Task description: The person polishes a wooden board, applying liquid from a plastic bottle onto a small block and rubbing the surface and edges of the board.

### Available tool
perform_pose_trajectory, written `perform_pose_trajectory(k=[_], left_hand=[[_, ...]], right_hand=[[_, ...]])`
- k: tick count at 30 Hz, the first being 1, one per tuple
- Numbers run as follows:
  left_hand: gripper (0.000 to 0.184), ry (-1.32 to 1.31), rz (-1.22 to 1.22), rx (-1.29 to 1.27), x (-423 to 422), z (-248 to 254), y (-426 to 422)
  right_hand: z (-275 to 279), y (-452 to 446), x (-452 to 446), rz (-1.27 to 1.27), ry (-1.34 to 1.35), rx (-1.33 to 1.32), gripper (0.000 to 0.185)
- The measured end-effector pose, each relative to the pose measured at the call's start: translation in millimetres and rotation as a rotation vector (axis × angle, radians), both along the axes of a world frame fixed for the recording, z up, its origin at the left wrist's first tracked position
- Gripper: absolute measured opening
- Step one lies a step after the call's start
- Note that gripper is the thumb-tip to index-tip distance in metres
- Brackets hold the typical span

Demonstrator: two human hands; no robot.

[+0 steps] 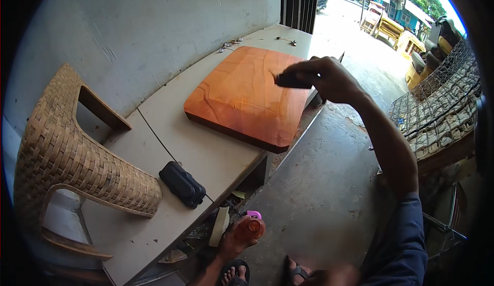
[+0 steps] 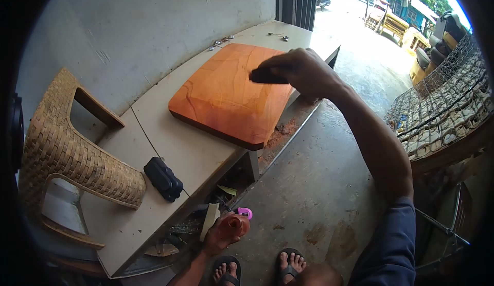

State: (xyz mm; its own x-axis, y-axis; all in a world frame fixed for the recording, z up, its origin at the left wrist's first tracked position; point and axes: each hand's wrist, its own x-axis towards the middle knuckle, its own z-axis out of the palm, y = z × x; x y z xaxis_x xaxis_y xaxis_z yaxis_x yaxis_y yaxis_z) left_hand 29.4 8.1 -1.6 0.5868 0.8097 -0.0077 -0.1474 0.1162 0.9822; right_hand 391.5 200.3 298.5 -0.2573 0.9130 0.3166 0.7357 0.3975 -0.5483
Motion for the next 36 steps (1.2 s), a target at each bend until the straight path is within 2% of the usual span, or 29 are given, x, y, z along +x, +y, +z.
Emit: perform_pose_trajectory(k=[1,3,5,8,11,12,14,15,16,19,21,23,24,25,27,28,29,31,33,35,36], left_hand=[[0.076,-0.01,0.031,-0.016,0.9,3.6,-2.3],[0.076,-0.038,0.03,-0.018,-1.1,10.3,-0.5],[0.076,-0.07,0.049,-0.012,-0.1,27.1,9.0],[0.082,-0.086,0.032,-0.134,7.5,74.9,23.2],[0.09,-0.047,-0.029,-0.079,17.5,121.6,40.8],[0.093,-0.082,-0.019,-0.169,20.5,144.4,45.2],[0.096,-0.106,-0.006,-0.277,19.0,177.1,51.9],[0.098,-0.099,-0.038,-0.227,13.7,190.9,57.8],[0.099,-0.098,-0.07,-0.157,11.1,203.7,68.3],[0.101,-0.078,-0.045,-0.179,2.7,243.7,74.6],[0.1,-0.058,-0.04,-0.159,-5.8,262.5,75.8],[0.101,0.003,0.12,-0.108,-11.3,277.8,71.4],[0.104,0.017,0.182,-0.117,-14.8,284.6,68.2],[0.104,0.024,0.187,-0.117,-12.4,298.5,65.7],[0.11,-0.074,0.319,-0.162,-2.9,330.0,52.3],[0.113,-0.071,0.381,-0.106,-4.5,334.8,47.1],[0.113,-0.07,0.379,-0.093,-3.7,341.8,46.5],[0.11,-0.213,0.585,0.01,-0.9,354.9,41.2],[0.104,-0.252,0.633,0.011,-2.6,356.5,38.4],[0.089,-0.327,0.756,0.186,4.5,357.3,48.3],[0.089,-0.366,0.813,0.211,11.1,358.9,56.4]], right_hand=[[-11.2,27.8,8.4,-0.208,-0.05,0.037,0.027],[-24.7,68.8,26.7,-0.317,-0.188,0.104,0.028],[-38.9,105.1,48.5,-0.362,-0.109,0.068,0.028],[-37.8,102.7,48.4,-0.333,-0.159,0.017,0.03],[-30.7,86.2,48.9,-0.264,-0.14,0.019,0.032],[-38.3,94.4,61.4,-0.221,-0.028,-0.023,0.035],[-46.6,88.6,55.9,-0.251,-0.032,-0.016,0.037],[-45.7,80.4,46.8,-0.282,-0.043,0.02,0.039],[-39.3,65.5,32.7,-0.204,-0.077,0.056,0.04],[-28.0,-13.2,-30.6,0.012,-0.249,0.132,0.037],[-36.6,-50.6,-60.4,0.152,-0.202,0.271,0.036],[-25.8,-38.8,-55.0,0.152,-0.125,0.19,0.035],[-20.5,-31.0,-49.1,0.136,-0.047,0.1,0.035],[-24.8,-8.1,-33.6,-0.017,-0.015,0.178,0.034],[-35.8,31.2,2.6,-0.316,-0.079,0.072,0.031],[-51.3,46.6,12.9,-0.412,-0.007,0.089,0.03],[-46.0,50.5,12.9,-0.413,-0.002,0.1,0.03],[-39.9,48.1,6.5,-0.455,-0.116,0.077,0.031],[-41.7,50.6,8.0,-0.519,-0.12,0.026,0.031],[-38.7,68.5,10.4,-0.586,-0.11,0.017,0.032],[-44.6,72.1,12.4,-0.601,-0.139,0.001,0.033]])
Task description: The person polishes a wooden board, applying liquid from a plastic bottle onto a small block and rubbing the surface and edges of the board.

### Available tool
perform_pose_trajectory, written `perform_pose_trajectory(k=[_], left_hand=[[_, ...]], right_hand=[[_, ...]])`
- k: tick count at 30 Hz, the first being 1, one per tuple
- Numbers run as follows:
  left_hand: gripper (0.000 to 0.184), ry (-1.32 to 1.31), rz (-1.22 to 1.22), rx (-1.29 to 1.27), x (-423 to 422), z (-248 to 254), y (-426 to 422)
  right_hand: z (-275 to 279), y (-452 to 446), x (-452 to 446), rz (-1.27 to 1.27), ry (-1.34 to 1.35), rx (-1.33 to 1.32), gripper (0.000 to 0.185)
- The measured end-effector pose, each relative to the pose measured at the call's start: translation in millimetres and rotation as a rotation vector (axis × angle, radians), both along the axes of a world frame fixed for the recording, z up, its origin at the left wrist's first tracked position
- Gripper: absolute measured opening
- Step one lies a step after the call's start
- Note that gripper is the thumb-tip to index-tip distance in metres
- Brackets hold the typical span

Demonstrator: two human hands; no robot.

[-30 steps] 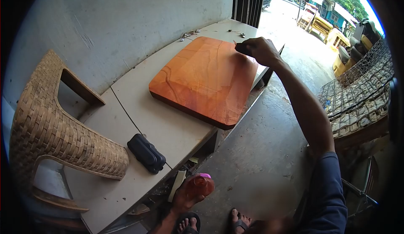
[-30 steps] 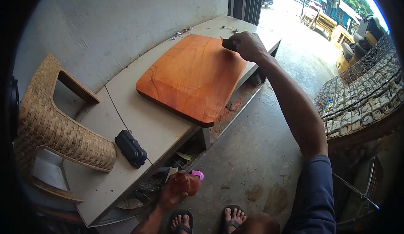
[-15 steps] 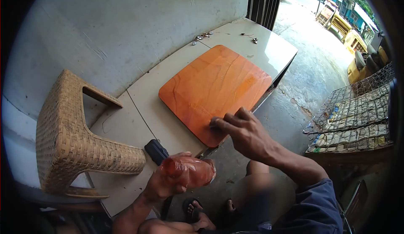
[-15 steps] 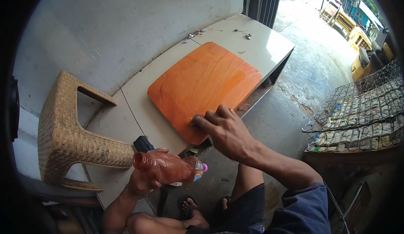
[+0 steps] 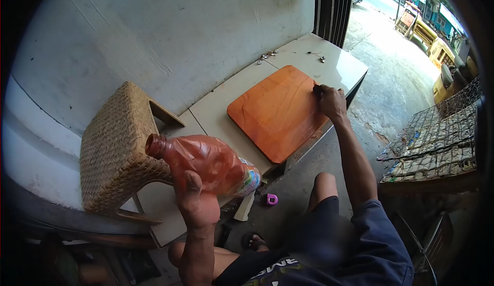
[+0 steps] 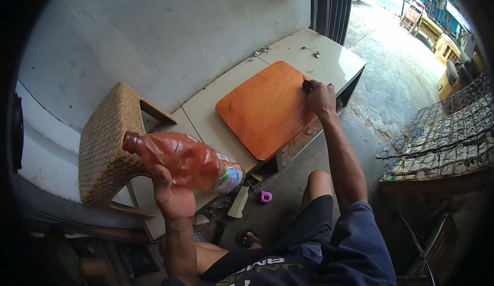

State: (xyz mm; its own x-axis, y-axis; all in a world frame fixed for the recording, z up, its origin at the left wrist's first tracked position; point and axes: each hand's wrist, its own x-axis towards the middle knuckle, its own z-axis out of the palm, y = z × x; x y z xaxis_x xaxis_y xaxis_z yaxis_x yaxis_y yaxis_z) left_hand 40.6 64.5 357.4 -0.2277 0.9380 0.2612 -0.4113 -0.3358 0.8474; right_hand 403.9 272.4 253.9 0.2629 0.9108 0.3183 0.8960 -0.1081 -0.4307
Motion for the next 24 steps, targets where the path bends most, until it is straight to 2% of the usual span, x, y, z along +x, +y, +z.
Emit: perform_pose_trajectory(k=[1,3,5,10,14,16,17,18,19,20,21,24], left_hand=[[0.089,-0.006,0.005,-0.007,2.8,-0.9,6.8],[0.078,0.004,-0.006,0.087,7.3,-4.0,25.6],[0.073,0.029,0.002,0.126,12.0,-3.8,42.6],[0.062,0.116,0.048,0.139,26.3,-12.6,70.2],[0.062,0.076,0.052,0.158,24.5,-20.4,77.3],[0.062,0.078,0.054,0.131,23.9,-21.3,76.9],[0.062,0.084,0.055,0.107,23.4,-22.0,76.8],[0.065,0.133,0.062,0.139,22.6,-22.1,78.7],[0.065,0.133,0.059,0.139,22.6,-21.9,80.1],[0.066,0.107,0.049,0.124,23.3,-21.6,80.3],[0.068,0.086,0.035,0.101,24.8,-21.1,79.6],[0.072,0.107,0.042,0.081,27.8,-19.7,78.8]], right_hand=[[-2.1,-3.2,-1.7,-0.015,-0.03,-0.038,0.034],[0.5,-5.8,-2.8,-0.017,-0.093,-0.071,0.037],[7.2,-6.8,-4.3,-0.046,0.007,-0.073,0.038],[-6.3,8.2,10.6,0.03,0.035,-0.059,0.037],[-14.9,6.0,11.7,0.122,0.062,-0.008,0.036],[2.4,-20.5,-20.5,0.221,-0.012,-0.039,0.035],[-4.4,-32.3,-39.0,0.28,0.059,-0.009,0.035],[-13.8,-46.9,-60.3,0.396,0.131,0.136,0.04],[-1.2,-69.3,-88.1,0.373,0.004,0.082,0.042],[-11.9,-80.1,-105.4,0.437,0.011,0.203,0.043],[-13.9,-89.8,-121.4,0.452,0.009,0.189,0.043],[-15.3,-88.3,-127.1,0.51,0.15,0.152,0.035]])
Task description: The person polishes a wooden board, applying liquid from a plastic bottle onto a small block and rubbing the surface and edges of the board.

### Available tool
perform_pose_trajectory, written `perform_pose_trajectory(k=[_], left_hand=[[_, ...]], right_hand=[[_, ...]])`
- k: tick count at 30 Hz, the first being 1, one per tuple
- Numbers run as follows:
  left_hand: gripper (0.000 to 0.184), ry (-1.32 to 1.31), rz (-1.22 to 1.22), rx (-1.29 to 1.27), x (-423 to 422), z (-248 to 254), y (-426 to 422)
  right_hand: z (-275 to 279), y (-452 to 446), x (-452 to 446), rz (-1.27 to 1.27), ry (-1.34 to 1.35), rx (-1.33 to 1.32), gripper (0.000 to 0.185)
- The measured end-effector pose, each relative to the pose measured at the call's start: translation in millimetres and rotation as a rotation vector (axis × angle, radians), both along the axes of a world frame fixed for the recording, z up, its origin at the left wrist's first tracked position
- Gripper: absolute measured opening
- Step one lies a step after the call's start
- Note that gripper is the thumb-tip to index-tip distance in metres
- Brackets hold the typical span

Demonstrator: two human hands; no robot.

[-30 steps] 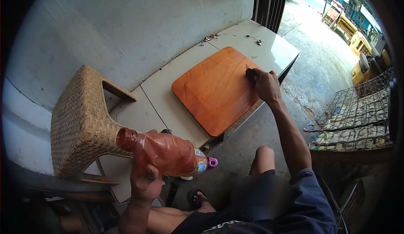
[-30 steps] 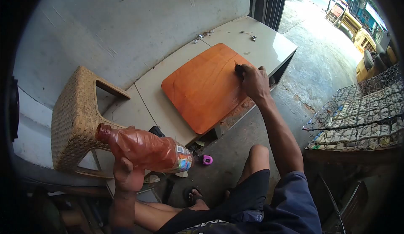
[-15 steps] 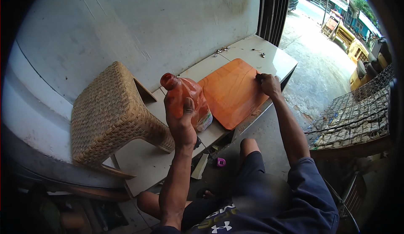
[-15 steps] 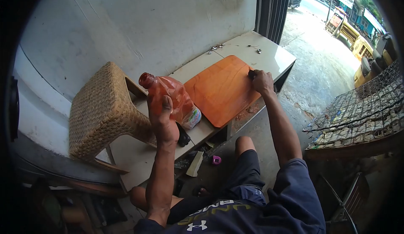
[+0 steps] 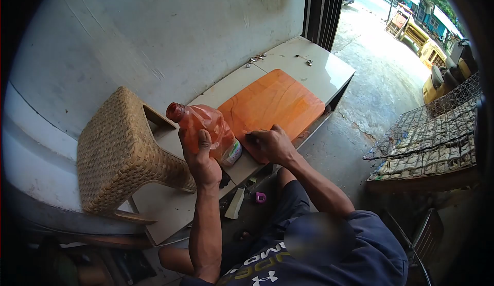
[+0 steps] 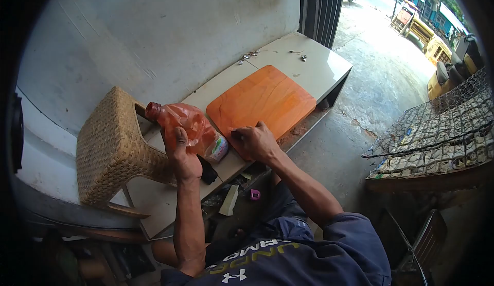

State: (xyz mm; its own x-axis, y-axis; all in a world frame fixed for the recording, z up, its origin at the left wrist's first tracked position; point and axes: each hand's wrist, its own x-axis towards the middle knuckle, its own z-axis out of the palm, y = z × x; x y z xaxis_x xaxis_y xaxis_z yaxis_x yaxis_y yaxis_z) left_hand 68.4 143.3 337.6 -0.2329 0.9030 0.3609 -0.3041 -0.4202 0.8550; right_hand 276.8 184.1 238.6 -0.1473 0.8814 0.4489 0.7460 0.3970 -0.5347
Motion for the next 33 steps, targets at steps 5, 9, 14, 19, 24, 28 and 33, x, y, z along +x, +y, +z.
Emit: perform_pose_trajectory(k=[5,9,14,19,24,28,33], left_hand=[[0.077,0.036,0.011,0.014,-5.4,-5.0,-3.0],[0.079,0.044,0.01,-0.016,-4.1,-6.2,1.0],[0.08,0.026,0.03,-0.01,-0.3,-5.9,-1.3],[0.079,0.025,0.02,0.012,-0.9,-6.0,0.0],[0.079,0.002,0.004,0.002,-1.5,-6.3,-0.7],[0.078,0.026,0.03,0.002,-0.9,-7.3,0.2],[0.07,-0.034,-0.023,-0.021,2.7,-1.0,-3.6]], right_hand=[[20.6,87.0,105.8,-0.407,-0.049,-0.156,0.027],[15.2,82.0,90.2,-0.301,-0.177,-0.162,0.031],[-3.4,11.7,-29.6,-0.122,-0.09,0.099,0.036],[8.0,59.7,30.0,-0.105,0.078,0.0,0.031],[11.9,106.9,107.5,-0.41,-0.059,-0.153,0.033],[2.2,64.2,23.0,-0.206,-0.16,-0.027,0.039],[19.0,35.0,-30.1,0.21,-0.069,-0.147,0.027]])
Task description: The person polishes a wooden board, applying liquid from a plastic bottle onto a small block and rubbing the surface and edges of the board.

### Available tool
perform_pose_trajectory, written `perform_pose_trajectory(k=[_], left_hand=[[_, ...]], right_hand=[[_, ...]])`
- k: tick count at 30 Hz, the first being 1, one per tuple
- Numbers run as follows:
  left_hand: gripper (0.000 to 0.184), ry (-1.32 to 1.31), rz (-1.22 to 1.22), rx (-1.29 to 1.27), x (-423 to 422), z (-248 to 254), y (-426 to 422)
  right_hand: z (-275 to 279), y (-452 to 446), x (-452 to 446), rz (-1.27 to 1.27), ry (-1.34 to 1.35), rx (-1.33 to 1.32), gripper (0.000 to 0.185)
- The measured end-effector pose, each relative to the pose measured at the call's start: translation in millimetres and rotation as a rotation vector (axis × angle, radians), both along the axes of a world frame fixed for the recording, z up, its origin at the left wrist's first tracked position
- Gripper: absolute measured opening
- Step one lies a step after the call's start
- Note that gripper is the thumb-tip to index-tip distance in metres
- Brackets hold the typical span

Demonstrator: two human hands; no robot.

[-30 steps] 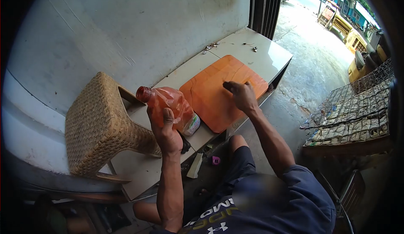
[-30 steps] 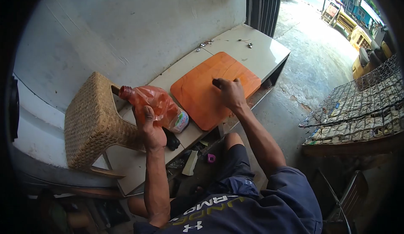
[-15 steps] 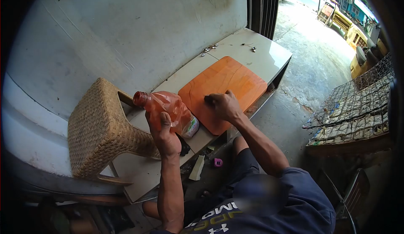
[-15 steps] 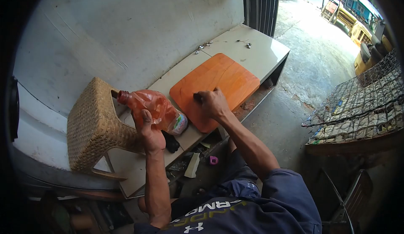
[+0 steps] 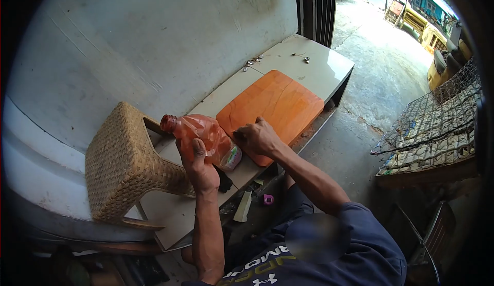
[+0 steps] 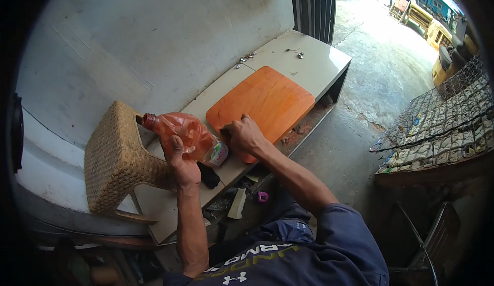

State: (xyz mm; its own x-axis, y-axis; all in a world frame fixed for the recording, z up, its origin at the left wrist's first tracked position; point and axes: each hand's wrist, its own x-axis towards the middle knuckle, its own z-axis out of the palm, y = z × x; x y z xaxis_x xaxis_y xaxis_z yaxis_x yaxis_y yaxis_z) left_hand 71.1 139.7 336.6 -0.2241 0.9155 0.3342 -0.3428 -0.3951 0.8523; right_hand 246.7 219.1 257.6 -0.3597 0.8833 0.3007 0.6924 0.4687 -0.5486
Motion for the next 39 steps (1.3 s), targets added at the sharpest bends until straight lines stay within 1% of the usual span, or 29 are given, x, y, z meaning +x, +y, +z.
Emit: perform_pose_trajectory(k=[2,3,4,5,6,8,10,11,13,14,16,17,18,19,20,21,22,24,26,28,30,31,33,34,35,36,37,38,39], left_hand=[[0.073,0.032,0.006,0.036,-5.0,-3.1,3.4],[0.073,0.043,0.013,0.039,-7.2,-3.6,4.4],[0.073,0.029,0.006,0.036,-8.7,-5.2,3.4],[0.073,0.014,-0.001,0.035,-10.6,-5.8,2.4],[0.073,0.02,0.005,0.037,-11.5,-5.1,1.1],[0.073,0.005,-0.008,0.061,-9.0,-4.0,3.4],[0.073,-0.004,-0.003,0.053,-9.3,-6.4,5.7],[0.073,-0.01,0.012,0.034,-10.5,-7.2,5.7],[0.073,-0.016,0.025,0.015,-9.5,-6.5,7.3],[0.074,-0.01,0.019,0.012,-9.5,-5.0,6.3],[0.075,0.002,0.004,0.013,-8.6,-3.6,5.9],[0.075,0.014,-0.003,0.013,-8.8,-4.6,4.8],[0.076,0.031,-0.009,0.017,-10.7,-4.3,5.6],[0.076,0.041,-0.008,0.02,-11.9,-4.2,6.7],[0.077,0.041,-0.006,0.04,-11.6,-5.6,6.6],[0.077,0.038,-0.002,0.057,-11.8,-7.2,5.0],[0.077,0.037,0.002,0.056,-11.7,-7.3,4.3],[0.078,0.035,-0.008,0.037,-9.6,-5.6,4.4],[0.078,0.034,0.0,0.043,-7.1,-2.5,6.1],[0.078,0.04,0.005,0.042,-7.3,-3.5,5.1],[0.079,0.043,0.018,0.015,-9.6,-5.4,5.0],[0.079,0.045,0.014,0.013,-8.7,-4.9,4.7],[0.078,0.043,0.016,-0.007,-9.6,-3.5,4.5],[0.078,0.052,0.014,-0.004,-10.4,-2.0,6.3],[0.078,0.047,0.017,0.012,-9.6,-1.8,5.9],[0.077,0.038,0.025,0.023,-9.6,-3.4,2.5],[0.077,0.039,0.034,0.014,-11.5,-5.1,-0.4],[0.083,0.059,0.026,0.013,-12.0,-6.4,1.0],[0.089,0.078,0.018,0.013,-12.7,-7.2,2.0]], right_hand=[[-13.4,40.2,35.2,-0.148,0.097,0.166,0.027],[-22.8,67.4,60.1,-0.338,0.161,0.268,0.028],[-12.8,81.5,89.8,-0.501,0.111,0.243,0.027],[7.0,84.0,112.9,-0.661,-0.07,0.063,0.027],[-6.7,103.2,129.9,-0.726,-0.118,-0.038,0.026],[-19.3,99.6,116.8,-0.698,-0.07,0.039,0.026],[-18.0,66.5,65.1,-0.614,-0.033,0.138,0.032],[-19.2,53.2,40.3,-0.513,-0.025,0.118,0.034],[-35.9,30.5,-8.3,-0.396,0.015,0.235,0.03],[-29.3,27.2,-14.8,-0.397,0.017,0.232,0.03],[-10.6,18.1,-17.8,-0.074,0.024,0.055,0.027],[-10.1,28.1,-1.8,-0.115,0.189,0.02,0.025],[-8.2,49.9,20.2,-0.178,0.109,0.047,0.027],[-18.4,77.9,46.7,-0.345,0.176,0.234,0.026],[-22.8,108.0,78.4,-0.491,0.174,0.172,0.026],[3.7,109.1,104.7,-0.605,-0.054,0.011,0.024],[1.7,116.3,119.2,-0.682,-0.098,0.001,0.025],[-17.8,128.0,114.1,-0.674,-0.076,-0.027,0.026],[-10.2,90.2,62.4,-0.603,-0.013,0.003,0.028],[-19.0,58.1,12.0,-0.42,0.09,0.161,0.029],[-5.3,29.8,-17.1,-0.25,-0.023,0.059,0.031],[-9.9,34.9,-14.6,-0.255,-0.021,0.057,0.031],[-18.4,59.0,-4.0,-0.041,0.062,0.001,0.031],[-5.5,72.1,12.6,-0.173,0.114,0.073,0.03],[-4.5,103.2,35.3,-0.31,0.07,0.119,0.028],[-6.0,128.0,57.5,-0.517,0.042,0.141,0.026],[-4.5,142.8,78.8,-0.663,0.067,0.132,0.024],[-28.7,172.7,103.2,-0.716,-0.085,0.138,0.025],[-27.6,169.4,104.4,-0.777,-0.085,0.1,0.024]])
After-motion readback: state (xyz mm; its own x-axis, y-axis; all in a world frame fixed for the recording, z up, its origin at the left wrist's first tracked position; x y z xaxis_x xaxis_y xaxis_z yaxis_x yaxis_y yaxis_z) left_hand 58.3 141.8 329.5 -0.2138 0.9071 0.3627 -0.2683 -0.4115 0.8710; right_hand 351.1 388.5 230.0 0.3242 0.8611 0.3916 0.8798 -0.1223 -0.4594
